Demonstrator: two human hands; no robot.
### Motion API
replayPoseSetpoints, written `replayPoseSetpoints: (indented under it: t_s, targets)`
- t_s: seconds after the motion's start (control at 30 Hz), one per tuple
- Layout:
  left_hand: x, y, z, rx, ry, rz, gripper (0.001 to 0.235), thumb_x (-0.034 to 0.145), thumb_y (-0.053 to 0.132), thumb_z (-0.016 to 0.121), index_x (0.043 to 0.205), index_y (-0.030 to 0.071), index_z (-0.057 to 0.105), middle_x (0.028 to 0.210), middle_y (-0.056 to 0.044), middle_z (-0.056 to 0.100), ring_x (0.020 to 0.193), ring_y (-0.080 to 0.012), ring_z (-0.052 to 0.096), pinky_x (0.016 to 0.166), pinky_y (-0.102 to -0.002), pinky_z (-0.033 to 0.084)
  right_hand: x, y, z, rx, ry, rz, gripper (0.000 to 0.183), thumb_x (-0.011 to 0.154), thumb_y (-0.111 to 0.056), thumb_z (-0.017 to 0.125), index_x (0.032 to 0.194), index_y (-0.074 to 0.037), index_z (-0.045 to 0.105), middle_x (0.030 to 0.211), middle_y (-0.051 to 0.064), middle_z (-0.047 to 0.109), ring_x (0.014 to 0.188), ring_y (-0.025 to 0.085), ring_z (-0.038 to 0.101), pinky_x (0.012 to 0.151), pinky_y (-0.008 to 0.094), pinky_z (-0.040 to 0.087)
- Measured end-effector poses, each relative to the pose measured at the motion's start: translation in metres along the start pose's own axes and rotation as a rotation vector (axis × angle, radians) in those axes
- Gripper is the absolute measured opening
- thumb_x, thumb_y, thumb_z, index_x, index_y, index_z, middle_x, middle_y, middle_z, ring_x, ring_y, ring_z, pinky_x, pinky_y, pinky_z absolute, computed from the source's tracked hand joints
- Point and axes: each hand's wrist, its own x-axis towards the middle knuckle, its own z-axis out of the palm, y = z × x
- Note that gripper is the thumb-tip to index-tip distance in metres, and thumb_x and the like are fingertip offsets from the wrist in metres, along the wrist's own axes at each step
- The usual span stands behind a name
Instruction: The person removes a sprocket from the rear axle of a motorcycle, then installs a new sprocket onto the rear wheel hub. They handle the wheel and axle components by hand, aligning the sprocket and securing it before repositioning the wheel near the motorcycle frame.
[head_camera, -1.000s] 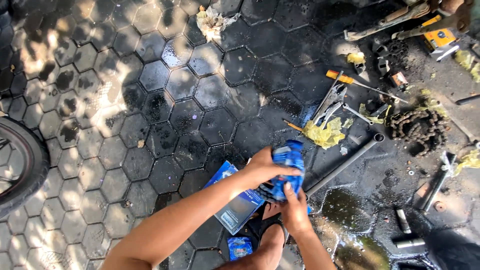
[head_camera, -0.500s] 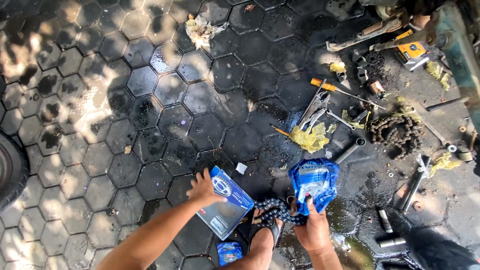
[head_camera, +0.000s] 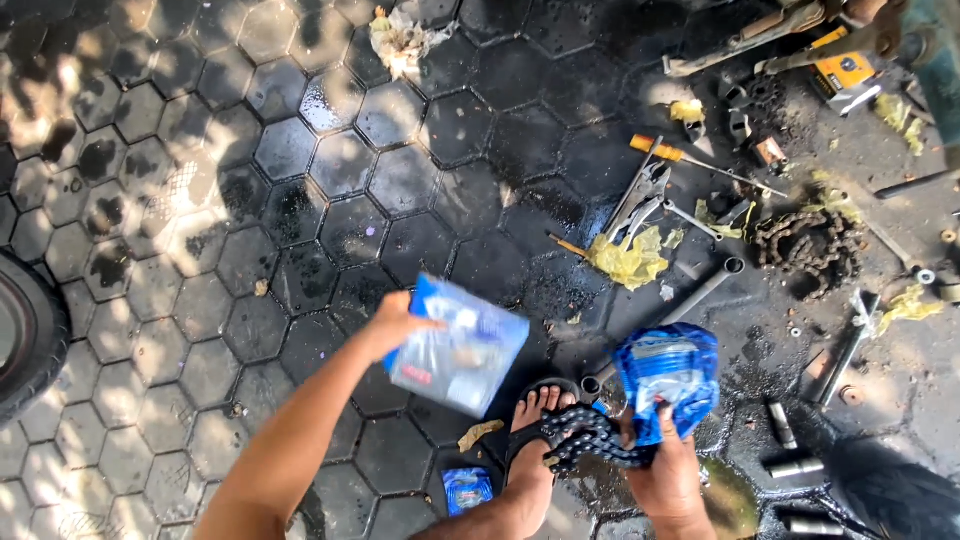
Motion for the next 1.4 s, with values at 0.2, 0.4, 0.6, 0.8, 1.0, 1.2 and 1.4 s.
replayPoseSetpoints:
  t_s: [0.2, 0.4, 0.6, 0.8, 1.0, 1.2, 1.4]
  targets:
    - [0.017, 0.083, -0.036, -0.679, 0.083, -0.2, 0.049, 0.078, 0.035, 0.075, 0.118, 0.007, 0.066, 0.099, -0.011, 0.072, 0.082, -0.0245, 0.072, 0.064, -0.051, 0.059, -0.004, -0.014, -0.042, 0.021, -0.045, -0.142, 0.033, 0.101, -0.039, 0.064, 0.124, -0.018, 0.054, 0.09, 0.004, 0.063, 0.072, 0.016, 0.054, 0.064, 0.029, 0.045]
    - [0.043, 0.075, -0.023, -0.388, 0.341, 0.306, 0.047, 0.089, 0.028, 0.078, 0.124, 0.001, 0.061, 0.113, -0.01, 0.072, 0.096, -0.0195, 0.069, 0.087, -0.039, 0.058, -0.009, -0.033, -0.061, 0.054, -0.065, -0.197, 0.035, 0.103, -0.045, 0.061, 0.124, -0.019, 0.052, 0.085, 0.002, 0.056, 0.07, 0.015, 0.049, 0.072, 0.037, 0.048]
    - [-0.053, -0.003, 0.028, 0.731, 0.409, -0.01, 0.063, 0.092, 0.049, 0.065, 0.128, 0.0, 0.05, 0.124, -0.029, 0.059, 0.114, -0.0472, 0.06, 0.095, -0.055, 0.051, -0.013, -0.052, -0.077, 0.041, -0.06, -0.236, 0.034, 0.107, -0.045, 0.055, 0.128, -0.018, 0.053, 0.086, 0.003, 0.054, 0.073, 0.014, 0.046, 0.08, 0.04, 0.049]
    - [-0.094, -0.089, 0.237, 1.117, -0.251, -0.064, 0.075, 0.089, 0.044, 0.044, 0.154, 0.011, 0.026, 0.155, -0.02, 0.033, 0.136, -0.037, 0.04, 0.11, -0.051, 0.035, -0.012, -0.045, -0.088, 0.031, -0.026, -0.26, 0.027, 0.112, -0.039, 0.052, 0.126, -0.017, 0.051, 0.089, 0.005, 0.056, 0.074, 0.016, 0.047, 0.071, 0.032, 0.043]
    - [-0.034, -0.055, 0.319, 0.766, -0.039, -0.203, 0.069, 0.104, 0.053, 0.012, 0.159, 0.018, 0.034, 0.166, -0.006, 0.031, 0.152, -0.0295, 0.029, 0.122, -0.045, 0.022, -0.017, -0.028, -0.072, 0.022, 0.002, -0.23, 0.03, 0.109, -0.038, 0.056, 0.123, -0.012, 0.051, 0.088, 0.008, 0.059, 0.074, 0.017, 0.052, 0.069, 0.032, 0.045]
    - [-0.11, -0.155, 0.146, 0.172, -0.196, 0.108, 0.029, 0.071, 0.024, 0.086, 0.092, 0.006, 0.079, 0.083, -0.008, 0.08, 0.081, -0.0162, 0.077, 0.079, -0.031, 0.057, -0.022, -0.015, -0.023, 0.052, 0.262, -0.123, 0.033, 0.095, -0.029, 0.061, 0.126, -0.02, 0.055, 0.097, -0.005, 0.068, 0.083, 0.012, 0.062, 0.07, 0.029, 0.05]
    - [-0.062, -0.134, 0.103, -0.549, 0.42, -0.188, 0.028, 0.09, 0.029, 0.078, 0.087, 0.003, 0.07, 0.071, -0.001, 0.063, 0.058, -0.0122, 0.057, 0.049, -0.032, 0.045, 0.013, 0.028, 0.049, -0.124, 0.212, 0.119, 0.033, 0.093, -0.03, 0.071, 0.113, -0.004, 0.071, 0.096, 0.006, 0.074, 0.084, 0.021, 0.069, 0.079, 0.04, 0.056]
